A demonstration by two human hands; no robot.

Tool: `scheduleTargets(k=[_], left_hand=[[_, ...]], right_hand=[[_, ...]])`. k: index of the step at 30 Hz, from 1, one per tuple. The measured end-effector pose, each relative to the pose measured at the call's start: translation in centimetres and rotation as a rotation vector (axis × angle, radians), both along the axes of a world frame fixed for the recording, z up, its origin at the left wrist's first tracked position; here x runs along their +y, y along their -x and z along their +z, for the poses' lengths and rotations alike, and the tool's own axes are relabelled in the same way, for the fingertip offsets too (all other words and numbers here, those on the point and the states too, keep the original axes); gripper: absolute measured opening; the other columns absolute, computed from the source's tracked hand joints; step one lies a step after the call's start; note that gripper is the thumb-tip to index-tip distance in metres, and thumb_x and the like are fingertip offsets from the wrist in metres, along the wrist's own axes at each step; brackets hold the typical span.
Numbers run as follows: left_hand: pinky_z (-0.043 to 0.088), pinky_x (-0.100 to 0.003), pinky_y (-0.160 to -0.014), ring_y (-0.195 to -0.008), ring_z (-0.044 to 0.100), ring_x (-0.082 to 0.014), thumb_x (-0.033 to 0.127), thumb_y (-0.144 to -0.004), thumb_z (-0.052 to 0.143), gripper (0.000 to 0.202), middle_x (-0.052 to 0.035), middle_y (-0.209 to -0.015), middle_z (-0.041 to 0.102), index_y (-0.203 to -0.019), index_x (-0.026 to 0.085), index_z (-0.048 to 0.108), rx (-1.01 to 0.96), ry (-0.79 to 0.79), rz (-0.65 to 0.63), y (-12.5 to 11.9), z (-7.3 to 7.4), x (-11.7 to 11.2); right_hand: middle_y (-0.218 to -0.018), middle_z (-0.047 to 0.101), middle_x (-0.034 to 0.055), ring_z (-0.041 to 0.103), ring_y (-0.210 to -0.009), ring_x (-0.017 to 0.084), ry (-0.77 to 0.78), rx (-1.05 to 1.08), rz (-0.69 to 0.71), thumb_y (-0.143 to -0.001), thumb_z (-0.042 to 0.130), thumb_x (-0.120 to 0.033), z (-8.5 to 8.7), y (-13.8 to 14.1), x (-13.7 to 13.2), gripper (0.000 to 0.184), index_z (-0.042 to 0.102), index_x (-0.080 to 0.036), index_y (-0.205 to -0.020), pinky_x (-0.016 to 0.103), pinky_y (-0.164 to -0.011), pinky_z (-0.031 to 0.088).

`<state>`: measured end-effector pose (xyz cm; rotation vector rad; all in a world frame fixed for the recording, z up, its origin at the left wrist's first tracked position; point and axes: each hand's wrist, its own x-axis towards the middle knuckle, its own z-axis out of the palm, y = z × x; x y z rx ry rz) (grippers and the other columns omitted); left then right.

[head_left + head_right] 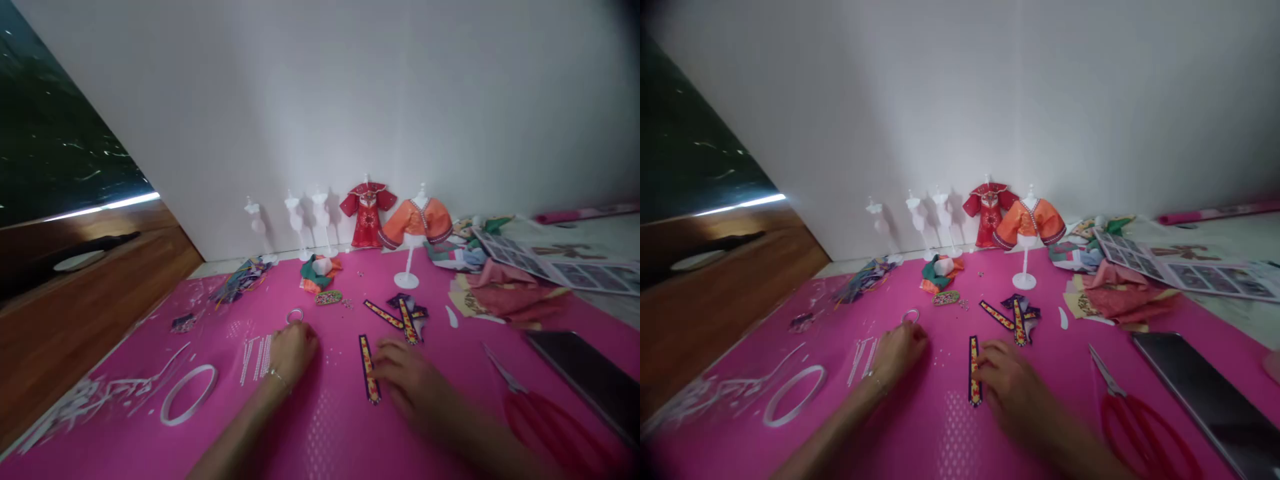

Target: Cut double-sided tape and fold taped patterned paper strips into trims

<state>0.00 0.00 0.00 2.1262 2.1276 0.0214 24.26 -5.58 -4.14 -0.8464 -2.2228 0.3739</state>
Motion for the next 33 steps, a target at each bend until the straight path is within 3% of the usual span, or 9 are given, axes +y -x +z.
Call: scheduleTargets(k=[10,19,26,33], left_hand=[[0.05,-0.041,-0.085,-0.088,0.065,-0.0196,0.032,-0.096,0.056,0.021,-0.0047,-0.095,0.069,-0.09,0.014,0.067,0.025,-0.014,-0.033,0.2,0.5,-0.2],[0.05,-0.043,-0.089,-0.093,0.065,-0.0203,0.033,-0.094,0.059,0.02,-0.0048,-0.099,0.068,-0.093,0.015,0.066,0.009,-0.032,-0.1,0.2,-0.2,-0.7],[0.051,-0.043,-0.087,-0.091,0.066,-0.0198,0.033,-0.096,0.056,0.022,-0.0044,-0.096,0.069,-0.093,0.014,0.066,0.032,-0.063,-0.111,-0.2,0.1,-1.8],[0.053,-0.044,-0.087,-0.099,0.064,-0.0221,0.033,-0.095,0.059,0.024,-0.0078,-0.113,0.065,-0.111,0.015,0.063,0.029,-0.104,0.002,2.9,1.0,0.0]], right_hand=[[-0.098,0.068,0.0073,0.057,-0.107,0.023,0.051,-0.025,-0.001,-0.083,0.046,-0.001,-0.5,-0.1,0.0,0.033,0.07,-0.02,-0.095,0.043,-0.097,0.047],[-0.095,0.07,0.0077,0.06,-0.104,0.024,-0.016,-0.018,-0.002,-0.084,0.046,-0.003,-0.2,-0.1,0.1,0.033,0.071,-0.02,-0.098,0.043,-0.095,0.05],[-0.104,0.07,0.0099,0.061,-0.107,0.026,-0.079,-0.084,-0.046,-0.086,0.044,-0.004,-1.2,-0.6,-0.1,0.035,0.07,-0.021,-0.102,0.044,-0.09,0.054],[-0.107,0.07,0.0098,0.062,-0.106,0.025,-0.169,-0.142,-0.038,-0.086,0.044,-0.007,-1.5,-1.0,0.2,0.034,0.07,-0.022,-0.101,0.04,-0.088,0.056]])
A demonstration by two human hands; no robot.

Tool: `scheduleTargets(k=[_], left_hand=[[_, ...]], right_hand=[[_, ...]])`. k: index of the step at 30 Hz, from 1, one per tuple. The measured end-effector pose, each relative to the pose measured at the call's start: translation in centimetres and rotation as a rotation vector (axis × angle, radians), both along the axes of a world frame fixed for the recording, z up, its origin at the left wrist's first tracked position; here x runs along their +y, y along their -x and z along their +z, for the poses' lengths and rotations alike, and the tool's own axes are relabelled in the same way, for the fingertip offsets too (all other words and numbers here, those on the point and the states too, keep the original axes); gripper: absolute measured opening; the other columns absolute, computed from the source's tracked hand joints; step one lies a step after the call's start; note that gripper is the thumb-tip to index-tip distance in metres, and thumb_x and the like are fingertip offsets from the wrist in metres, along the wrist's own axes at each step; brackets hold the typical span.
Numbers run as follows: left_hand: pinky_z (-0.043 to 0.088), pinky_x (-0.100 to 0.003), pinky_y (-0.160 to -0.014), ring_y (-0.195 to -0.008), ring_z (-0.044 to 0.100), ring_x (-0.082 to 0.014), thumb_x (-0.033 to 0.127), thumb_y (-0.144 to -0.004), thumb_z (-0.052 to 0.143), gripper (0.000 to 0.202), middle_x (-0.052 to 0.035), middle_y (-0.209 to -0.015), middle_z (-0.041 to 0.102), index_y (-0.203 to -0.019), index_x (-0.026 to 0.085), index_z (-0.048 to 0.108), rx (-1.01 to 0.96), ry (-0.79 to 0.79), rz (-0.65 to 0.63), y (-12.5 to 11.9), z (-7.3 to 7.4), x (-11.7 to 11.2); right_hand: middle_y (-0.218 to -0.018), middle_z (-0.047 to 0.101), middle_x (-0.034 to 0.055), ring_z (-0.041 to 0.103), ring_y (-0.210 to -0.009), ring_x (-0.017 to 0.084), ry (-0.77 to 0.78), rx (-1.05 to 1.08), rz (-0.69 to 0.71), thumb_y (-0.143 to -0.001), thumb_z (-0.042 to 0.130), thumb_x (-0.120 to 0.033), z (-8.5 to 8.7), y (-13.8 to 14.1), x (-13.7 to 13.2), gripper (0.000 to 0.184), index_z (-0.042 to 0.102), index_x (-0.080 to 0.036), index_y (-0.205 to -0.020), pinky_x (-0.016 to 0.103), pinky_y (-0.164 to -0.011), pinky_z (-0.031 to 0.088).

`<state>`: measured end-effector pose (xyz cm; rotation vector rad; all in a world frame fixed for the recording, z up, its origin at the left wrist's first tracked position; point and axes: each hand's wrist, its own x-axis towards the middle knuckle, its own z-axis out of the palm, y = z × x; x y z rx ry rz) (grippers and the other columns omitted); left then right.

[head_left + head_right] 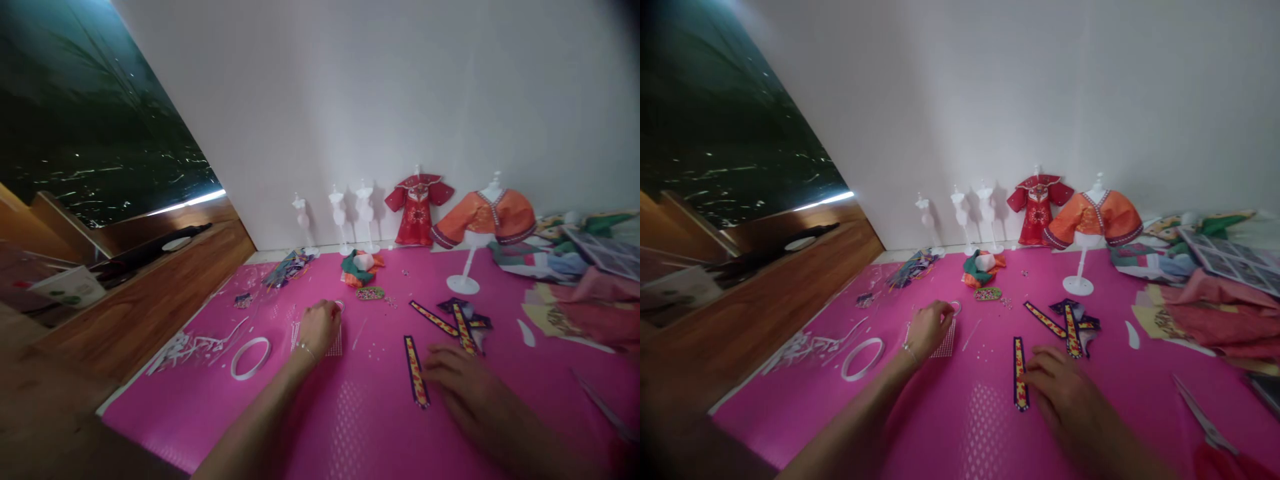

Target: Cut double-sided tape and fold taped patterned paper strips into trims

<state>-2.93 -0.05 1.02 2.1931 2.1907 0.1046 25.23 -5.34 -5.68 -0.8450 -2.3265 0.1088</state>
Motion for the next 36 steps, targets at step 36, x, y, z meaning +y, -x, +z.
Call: scheduleTargets(k=[36], left_hand=[[0.045,-0.038,-0.1,-0.118,0.057,-0.0239,0.013,-0.081,0.074,0.041,-0.0053,-0.128,0.058,-0.116,0.03,0.061,-1.421,0.143,-0.572,-6.5,-2.8,-7.7]], right_hand=[[-0.094,0.07,0.0018,0.066,-0.091,0.02,0.792,0.725,0.029,-0.076,0.076,-0.02,2.9,1.5,-1.5,0.025,0.069,-0.024,-0.1,0.035,-0.085,0.051]])
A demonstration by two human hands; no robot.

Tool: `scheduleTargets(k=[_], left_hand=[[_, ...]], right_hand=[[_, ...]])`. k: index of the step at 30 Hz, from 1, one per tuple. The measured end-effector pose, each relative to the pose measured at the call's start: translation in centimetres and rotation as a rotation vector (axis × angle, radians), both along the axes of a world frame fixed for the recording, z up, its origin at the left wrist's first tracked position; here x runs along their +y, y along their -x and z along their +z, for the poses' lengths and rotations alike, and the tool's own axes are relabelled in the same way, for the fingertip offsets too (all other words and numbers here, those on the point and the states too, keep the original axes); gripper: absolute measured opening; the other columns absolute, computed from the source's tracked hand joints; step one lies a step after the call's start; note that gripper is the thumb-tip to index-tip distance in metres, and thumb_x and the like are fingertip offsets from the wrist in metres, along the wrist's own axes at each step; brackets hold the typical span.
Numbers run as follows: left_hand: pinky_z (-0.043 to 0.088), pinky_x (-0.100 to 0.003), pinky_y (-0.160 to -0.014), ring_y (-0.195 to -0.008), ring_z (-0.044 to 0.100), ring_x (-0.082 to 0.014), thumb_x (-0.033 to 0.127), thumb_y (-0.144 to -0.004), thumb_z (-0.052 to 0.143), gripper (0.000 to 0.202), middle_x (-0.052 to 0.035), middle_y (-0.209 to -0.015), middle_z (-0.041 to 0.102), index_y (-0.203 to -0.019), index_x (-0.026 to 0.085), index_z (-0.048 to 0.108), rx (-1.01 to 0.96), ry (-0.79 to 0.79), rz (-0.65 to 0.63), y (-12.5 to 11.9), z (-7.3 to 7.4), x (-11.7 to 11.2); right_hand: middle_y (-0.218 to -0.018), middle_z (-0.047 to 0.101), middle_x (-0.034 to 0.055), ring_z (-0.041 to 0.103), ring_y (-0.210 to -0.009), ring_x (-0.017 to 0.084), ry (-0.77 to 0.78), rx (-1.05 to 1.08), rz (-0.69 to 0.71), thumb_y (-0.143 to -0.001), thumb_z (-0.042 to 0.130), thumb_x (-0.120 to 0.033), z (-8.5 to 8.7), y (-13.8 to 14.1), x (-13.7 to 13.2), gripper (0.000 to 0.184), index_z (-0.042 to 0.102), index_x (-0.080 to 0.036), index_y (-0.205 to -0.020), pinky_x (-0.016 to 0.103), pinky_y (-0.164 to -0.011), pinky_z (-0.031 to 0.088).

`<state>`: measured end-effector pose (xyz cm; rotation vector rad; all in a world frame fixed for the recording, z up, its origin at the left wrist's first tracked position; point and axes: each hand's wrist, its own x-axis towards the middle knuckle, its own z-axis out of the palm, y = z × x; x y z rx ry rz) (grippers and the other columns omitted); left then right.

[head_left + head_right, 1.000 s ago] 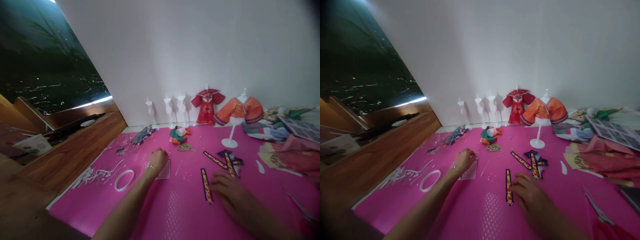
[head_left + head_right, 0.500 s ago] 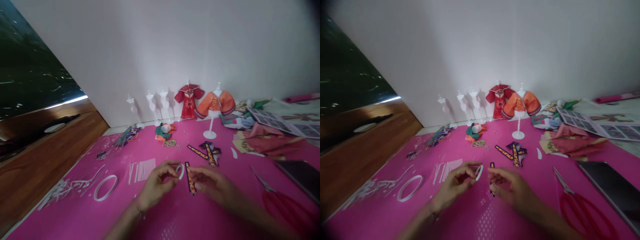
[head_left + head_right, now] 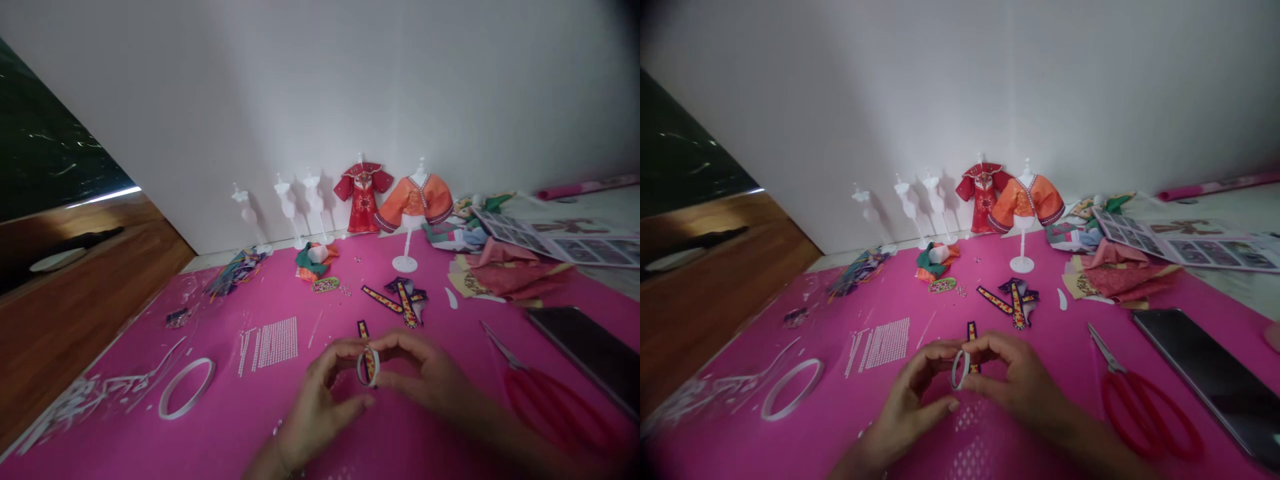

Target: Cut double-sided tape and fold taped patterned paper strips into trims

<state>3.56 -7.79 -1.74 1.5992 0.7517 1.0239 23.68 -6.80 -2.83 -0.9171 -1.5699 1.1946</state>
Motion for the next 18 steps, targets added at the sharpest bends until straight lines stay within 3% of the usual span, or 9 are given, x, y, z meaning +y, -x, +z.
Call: scheduleTargets(k=[9,13,18], left_hand=[[0.043,-0.034,-0.102,-0.119,0.054,-0.0203,0.007,-0.084,0.067,0.046,-0.0018,-0.124,0.057,-0.119,0.034,0.058,0.04,-0.058,0.071,0.5,-1.2,-0.4],[0.042,-0.034,-0.104,-0.12,0.054,-0.0202,0.006,-0.083,0.066,0.048,-0.0022,-0.126,0.058,-0.122,0.033,0.056,0.032,-0.028,0.067,0.6,-1.3,-0.5],[0.04,-0.035,-0.104,-0.122,0.053,-0.0209,0.013,-0.084,0.069,0.039,-0.0034,-0.128,0.06,-0.117,0.031,0.057,0.01,0.05,0.056,0.9,-1.1,-0.7]], right_hand=[[-0.088,0.07,0.0005,0.066,-0.086,0.019,0.037,-0.049,0.007,-0.075,0.076,-0.021,0.4,0.5,-0.4,0.018,0.069,-0.023,-0.091,0.032,-0.08,0.051],[-0.084,0.068,-0.0009,0.064,-0.083,0.017,0.146,0.058,0.044,-0.076,0.073,-0.02,0.0,0.3,-0.3,0.013,0.067,-0.023,-0.086,0.03,-0.079,0.049],[-0.079,0.062,-0.0005,0.058,-0.077,0.016,0.292,0.166,0.114,-0.079,0.072,-0.033,-0.3,-0.1,-0.2,0.014,0.064,-0.022,-0.08,0.029,-0.072,0.045]])
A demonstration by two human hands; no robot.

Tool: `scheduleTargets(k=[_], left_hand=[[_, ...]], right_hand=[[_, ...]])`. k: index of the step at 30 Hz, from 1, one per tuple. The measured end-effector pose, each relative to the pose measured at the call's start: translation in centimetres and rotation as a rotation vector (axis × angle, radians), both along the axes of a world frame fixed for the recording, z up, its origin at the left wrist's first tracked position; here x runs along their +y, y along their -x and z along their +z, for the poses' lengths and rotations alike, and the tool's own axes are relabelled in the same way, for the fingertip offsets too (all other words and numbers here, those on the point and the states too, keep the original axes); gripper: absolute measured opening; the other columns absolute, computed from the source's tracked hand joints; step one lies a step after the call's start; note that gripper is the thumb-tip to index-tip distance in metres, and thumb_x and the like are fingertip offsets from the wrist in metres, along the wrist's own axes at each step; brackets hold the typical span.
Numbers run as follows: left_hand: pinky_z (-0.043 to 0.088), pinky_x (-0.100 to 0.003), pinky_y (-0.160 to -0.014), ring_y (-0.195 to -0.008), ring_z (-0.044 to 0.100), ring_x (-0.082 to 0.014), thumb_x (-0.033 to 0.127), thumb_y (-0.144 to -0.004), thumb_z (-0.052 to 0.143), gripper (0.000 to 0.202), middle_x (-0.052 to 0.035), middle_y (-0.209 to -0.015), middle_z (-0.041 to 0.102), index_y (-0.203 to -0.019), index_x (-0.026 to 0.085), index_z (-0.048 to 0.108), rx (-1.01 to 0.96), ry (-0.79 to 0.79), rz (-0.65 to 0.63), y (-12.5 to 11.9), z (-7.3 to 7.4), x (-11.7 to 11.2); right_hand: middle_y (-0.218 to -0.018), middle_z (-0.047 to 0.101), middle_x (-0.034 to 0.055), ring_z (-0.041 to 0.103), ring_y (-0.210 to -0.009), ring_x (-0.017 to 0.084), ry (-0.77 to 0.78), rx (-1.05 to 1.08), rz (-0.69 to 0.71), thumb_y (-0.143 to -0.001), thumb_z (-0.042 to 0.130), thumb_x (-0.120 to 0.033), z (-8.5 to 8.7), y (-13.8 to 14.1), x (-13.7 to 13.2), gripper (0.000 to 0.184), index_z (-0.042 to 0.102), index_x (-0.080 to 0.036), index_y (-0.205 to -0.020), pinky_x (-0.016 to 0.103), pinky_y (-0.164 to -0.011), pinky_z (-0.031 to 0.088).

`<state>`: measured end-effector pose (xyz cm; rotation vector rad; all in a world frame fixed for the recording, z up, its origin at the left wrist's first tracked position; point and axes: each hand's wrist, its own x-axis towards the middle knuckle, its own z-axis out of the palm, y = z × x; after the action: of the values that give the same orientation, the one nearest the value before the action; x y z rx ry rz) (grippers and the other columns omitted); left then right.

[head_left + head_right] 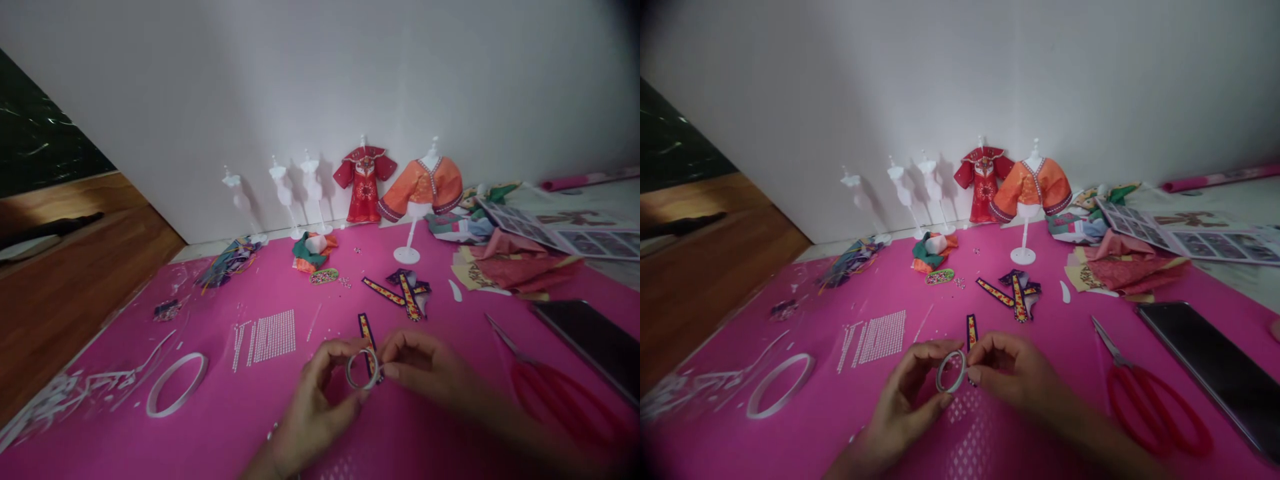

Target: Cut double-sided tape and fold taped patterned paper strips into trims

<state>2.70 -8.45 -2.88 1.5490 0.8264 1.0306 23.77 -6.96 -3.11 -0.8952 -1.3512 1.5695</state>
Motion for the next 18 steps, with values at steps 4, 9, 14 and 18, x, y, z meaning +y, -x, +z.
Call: scheduleTargets(k=[4,9,14,18], left_hand=[[0.04,-0.04,-0.102,-0.121,0.055,-0.0235,0.018,-0.086,0.069,0.022,-0.0043,-0.128,0.06,-0.104,0.028,0.061,0.013,-0.016,-0.022,0.33,0.19,0.13],[0.04,-0.04,-0.099,-0.115,0.056,-0.0233,0.022,-0.086,0.069,0.01,-0.0037,-0.123,0.062,-0.08,0.023,0.061,0.066,-0.084,-0.001,0.51,0.68,0.43],[0.043,-0.04,-0.095,-0.116,0.057,-0.0253,0.019,-0.086,0.068,0.015,-0.0056,-0.121,0.063,-0.075,0.021,0.058,0.016,-0.065,0.039,0.25,0.85,0.46],[0.046,-0.038,-0.088,-0.108,0.061,-0.0246,0.016,-0.083,0.067,0.019,-0.0068,-0.117,0.067,-0.071,0.02,0.054,-0.003,-0.086,0.064,-0.1,0.83,0.44]], right_hand=[[-0.073,0.057,-0.0004,0.051,-0.069,0.015,0.029,-0.026,-0.001,-0.077,0.073,-0.044,0.35,-0.05,0.12,0.025,0.062,-0.021,-0.073,0.028,-0.064,0.041],[-0.065,0.054,-0.0034,0.049,-0.061,0.012,0.138,0.011,0.067,-0.074,0.075,-0.05,0.97,0.02,0.32,0.033,0.061,-0.02,-0.073,0.025,-0.061,0.041],[-0.062,0.056,-0.0034,0.053,-0.059,0.012,0.209,0.014,0.096,-0.071,0.075,-0.056,0.61,0.04,0.47,0.039,0.06,-0.02,-0.072,0.027,-0.061,0.044],[-0.062,0.055,-0.0046,0.055,-0.058,0.012,0.255,0.051,0.131,-0.07,0.077,-0.055,0.04,0.04,0.46,0.04,0.058,-0.02,-0.072,0.027,-0.063,0.046]])
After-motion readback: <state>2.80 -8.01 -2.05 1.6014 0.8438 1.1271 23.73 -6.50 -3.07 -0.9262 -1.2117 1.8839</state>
